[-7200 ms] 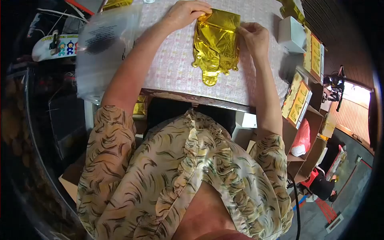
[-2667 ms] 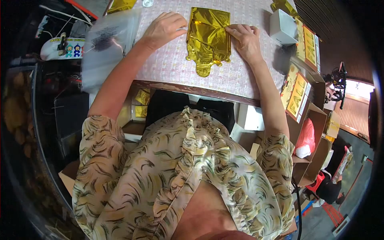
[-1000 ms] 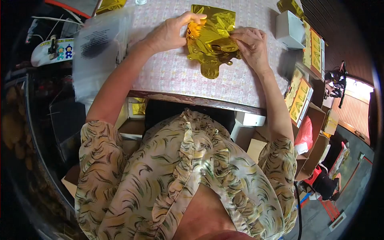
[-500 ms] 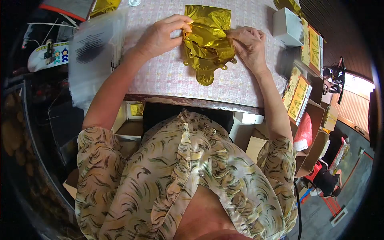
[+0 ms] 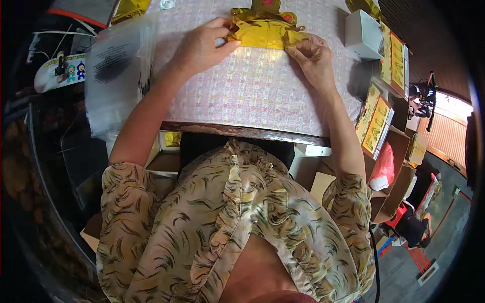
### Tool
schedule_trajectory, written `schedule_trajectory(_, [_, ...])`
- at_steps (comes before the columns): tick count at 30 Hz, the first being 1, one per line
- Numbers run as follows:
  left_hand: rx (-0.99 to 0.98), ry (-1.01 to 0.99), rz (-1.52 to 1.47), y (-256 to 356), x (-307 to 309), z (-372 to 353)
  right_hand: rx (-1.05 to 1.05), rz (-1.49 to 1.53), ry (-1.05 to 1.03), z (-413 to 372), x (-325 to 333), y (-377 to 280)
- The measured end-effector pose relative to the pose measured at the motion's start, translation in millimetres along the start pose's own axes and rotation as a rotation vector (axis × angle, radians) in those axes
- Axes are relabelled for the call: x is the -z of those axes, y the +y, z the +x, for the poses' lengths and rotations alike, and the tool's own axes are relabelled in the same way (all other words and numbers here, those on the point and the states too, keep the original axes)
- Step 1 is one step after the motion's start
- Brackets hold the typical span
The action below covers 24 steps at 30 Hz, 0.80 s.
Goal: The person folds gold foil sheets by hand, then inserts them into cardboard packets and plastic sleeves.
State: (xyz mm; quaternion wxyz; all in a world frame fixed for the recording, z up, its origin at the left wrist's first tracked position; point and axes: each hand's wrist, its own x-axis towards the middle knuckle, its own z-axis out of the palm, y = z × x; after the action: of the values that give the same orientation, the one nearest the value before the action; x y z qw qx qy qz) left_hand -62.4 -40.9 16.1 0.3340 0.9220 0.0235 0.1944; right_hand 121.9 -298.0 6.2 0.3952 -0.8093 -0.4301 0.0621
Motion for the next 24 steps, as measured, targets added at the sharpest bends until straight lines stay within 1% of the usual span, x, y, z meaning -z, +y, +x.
schedule_trajectory(1, [0.013, -0.015, 0.008, 2.6, 2.2, 0.5, 0.0, -0.001, 0.0, -1.0, -0.8, 0.9])
schedule_trajectory(2, [0.014, -0.014, 0.008, 5.8, 3.0, 1.2, -0.045, 0.051, 0.008, -1.9, -2.8, 1.5])
schedule_trajectory(3, [0.072, -0.023, -0.016, 10.4, 3.5, 2.1, -0.088, 0.104, 0.015, -2.0, -4.8, -0.1])
schedule_trajectory(4, [0.131, -0.031, -0.04, 12.9, 4.3, 2.2, -0.087, 0.106, 0.013, -1.4, -6.5, -1.9])
schedule_trajectory(7, [0.101, -0.011, -0.029, 3.3, -2.0, 1.1, -0.1, 0.184, 0.048, -0.8, -6.1, -7.6])
schedule_trajectory(8, [0.1, -0.011, -0.029, 0.6, -4.2, 0.0, -0.028, 0.098, 0.052, -1.2, -3.1, -9.6])
schedule_trajectory(9, [0.038, 0.011, -0.013, 0.6, -5.0, -0.2, 0.045, 0.011, 0.056, -2.0, -0.9, -10.8])
schedule_trajectory(10, [-0.025, 0.036, 0.005, 0.1, -5.2, 0.0, 0.047, 0.01, 0.058, -2.2, -0.7, -9.7])
schedule_trajectory(13, [-0.072, 0.023, -0.023, -1.1, -4.5, -1.5, 0.102, 0.03, 0.054, -4.5, -0.4, -8.6])
schedule_trajectory(15, [-0.096, -0.001, -0.032, -0.9, -1.3, -1.9, 0.177, -0.017, 0.049, -9.5, 2.7, -9.7])
schedule_trajectory(17, [-0.124, -0.021, -0.038, 1.6, 2.7, -1.4, 0.156, 0.02, 0.048, -10.3, 1.8, -6.3])
schedule_trajectory(19, [-0.064, -0.092, -0.089, 4.7, 4.8, -3.3, 0.133, 0.059, 0.046, -11.9, 0.5, -3.4])
schedule_trajectory(22, [-0.072, -0.1, -0.057, 4.2, 5.7, -2.6, 0.104, 0.099, 0.021, -12.9, 1.4, -6.7])
schedule_trajectory(23, [-0.073, -0.098, -0.055, 3.9, 6.0, -2.9, 0.098, -0.009, 0.018, -12.4, 3.2, -9.2])
schedule_trajectory(24, [-0.028, -0.105, -0.075, 5.2, 6.0, -4.0, 0.089, -0.118, 0.015, -11.9, 4.8, -13.0])
